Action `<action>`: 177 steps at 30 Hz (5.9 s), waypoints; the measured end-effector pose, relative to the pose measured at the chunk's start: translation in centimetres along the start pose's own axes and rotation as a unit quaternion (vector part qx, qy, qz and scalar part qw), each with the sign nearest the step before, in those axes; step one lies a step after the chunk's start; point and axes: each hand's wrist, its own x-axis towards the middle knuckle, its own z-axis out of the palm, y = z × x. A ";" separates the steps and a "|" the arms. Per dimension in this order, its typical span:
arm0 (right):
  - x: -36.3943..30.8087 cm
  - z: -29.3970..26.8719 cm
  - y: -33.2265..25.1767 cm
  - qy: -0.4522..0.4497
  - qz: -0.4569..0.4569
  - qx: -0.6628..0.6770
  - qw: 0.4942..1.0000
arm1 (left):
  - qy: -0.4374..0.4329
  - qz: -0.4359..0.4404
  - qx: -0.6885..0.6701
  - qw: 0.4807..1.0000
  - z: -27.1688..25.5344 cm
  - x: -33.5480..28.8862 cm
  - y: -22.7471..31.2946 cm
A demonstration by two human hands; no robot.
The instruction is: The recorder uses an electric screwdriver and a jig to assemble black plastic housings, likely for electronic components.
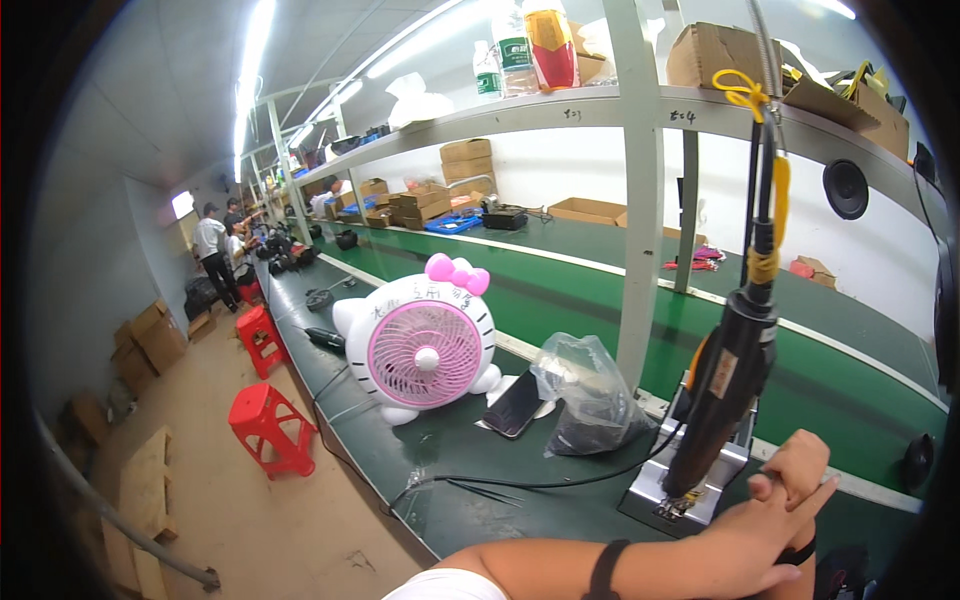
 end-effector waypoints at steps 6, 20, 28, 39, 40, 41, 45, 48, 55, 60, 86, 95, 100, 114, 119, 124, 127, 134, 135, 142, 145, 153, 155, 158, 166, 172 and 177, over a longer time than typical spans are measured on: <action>-1.1 0.3 2.5 0.074 -0.080 -0.046 0.993 | -0.028 -0.073 -0.067 0.995 1.2 1.1 0.3; -2.2 -0.9 4.2 0.081 -0.115 -0.061 0.988 | -0.004 -0.089 -0.307 0.948 2.4 2.7 0.7; -0.5 -1.3 4.4 0.087 0.071 -0.140 0.984 | 0.091 0.051 -0.164 0.981 -0.2 2.3 -0.7; 0.6 -3.1 -4.5 -0.143 0.133 -0.226 0.954 | 0.000 0.099 0.098 0.990 -1.1 2.1 1.6; 1.0 -3.9 -6.5 -0.267 0.154 -0.443 0.842 | 0.005 0.106 0.075 0.991 0.0 2.0 1.9; 1.1 -2.4 -7.3 -0.366 0.153 -0.593 0.701 | 0.011 0.064 0.100 0.993 0.6 1.1 1.1; -0.9 -1.8 -5.4 -0.355 0.153 -0.555 0.737 | -0.062 -0.015 0.024 0.998 2.1 1.8 -0.1; -1.5 -2.5 -5.1 -0.323 0.150 -0.524 0.774 | 0.162 0.099 0.189 0.963 3.4 1.5 0.6; -3.5 -2.0 -2.6 -0.248 0.134 -0.420 0.863 | 0.102 0.027 0.054 0.993 4.0 1.1 0.9; -4.8 -1.6 -0.6 -0.194 0.124 -0.345 0.910 | 0.147 0.065 -0.029 0.987 5.0 1.0 0.5; 2.2 -3.1 -3.0 0.038 0.415 0.435 0.798 | 0.264 0.110 -0.242 0.927 -5.1 0.7 1.3; 2.2 -4.2 -6.1 -0.163 0.392 0.576 0.698 | -0.007 0.149 -0.626 0.766 -5.5 1.2 3.0; 1.3 -0.9 -6.7 -0.104 0.309 0.487 0.810 | -0.065 0.120 -0.652 0.746 -7.3 0.5 2.8; 2.4 -0.4 -7.7 -0.075 0.345 0.472 0.808 | -0.090 0.224 -0.621 0.745 -7.6 0.9 2.4; 2.8 -0.3 -7.7 -0.064 0.357 0.468 0.806 | -0.061 0.322 -0.538 0.776 -7.0 1.6 1.7; 3.3 -0.6 -7.9 -0.053 0.367 0.466 0.803 | -0.059 0.329 -0.590 0.735 -5.7 2.2 0.9; 3.5 -1.0 -7.8 -0.045 0.375 0.462 0.803 | -0.055 0.274 -0.574 0.770 -7.5 1.3 2.3; 4.3 -1.7 -8.0 -0.029 0.389 0.458 0.799 | -0.010 0.258 -0.663 0.703 -6.5 1.6 1.3; 4.3 -1.8 -7.9 -0.026 0.393 0.455 0.799 | -0.022 0.239 -0.681 0.692 -6.5 1.6 1.2; 5.2 -3.2 -8.4 -0.009 0.408 0.444 0.798 | -0.021 0.241 -0.639 0.730 -6.2 2.1 0.9; 5.2 -3.2 -8.4 -0.005 0.410 0.455 0.790 | 0.022 0.211 -0.601 0.771 -7.1 1.2 1.9; 5.9 -4.8 -8.5 0.011 0.429 0.437 0.791 | -0.032 0.266 -0.578 0.771 -7.0 1.5 1.9; 6.0 -5.3 -8.3 0.016 0.435 0.430 0.791 | -0.047 0.284 -0.569 0.770 -6.9 1.9 2.0; 5.9 -6.1 -7.5 0.022 0.441 0.437 0.784 | -0.037 0.246 -0.617 0.747 -7.1 1.8 2.0; 4.3 -10.6 -2.9 -0.517 0.094 0.570 0.632 | 0.239 0.227 -0.239 0.914 -7.6 0.5 3.0; 6.7 -8.0 -9.4 -0.385 0.049 0.635 0.667 | 0.092 0.214 -0.406 0.884 -1.7 0.0 2.0; 6.1 -7.4 -12.1 -0.302 0.190 0.578 0.734 | 0.082 0.158 -0.462 0.869 -1.4 -1.4 1.1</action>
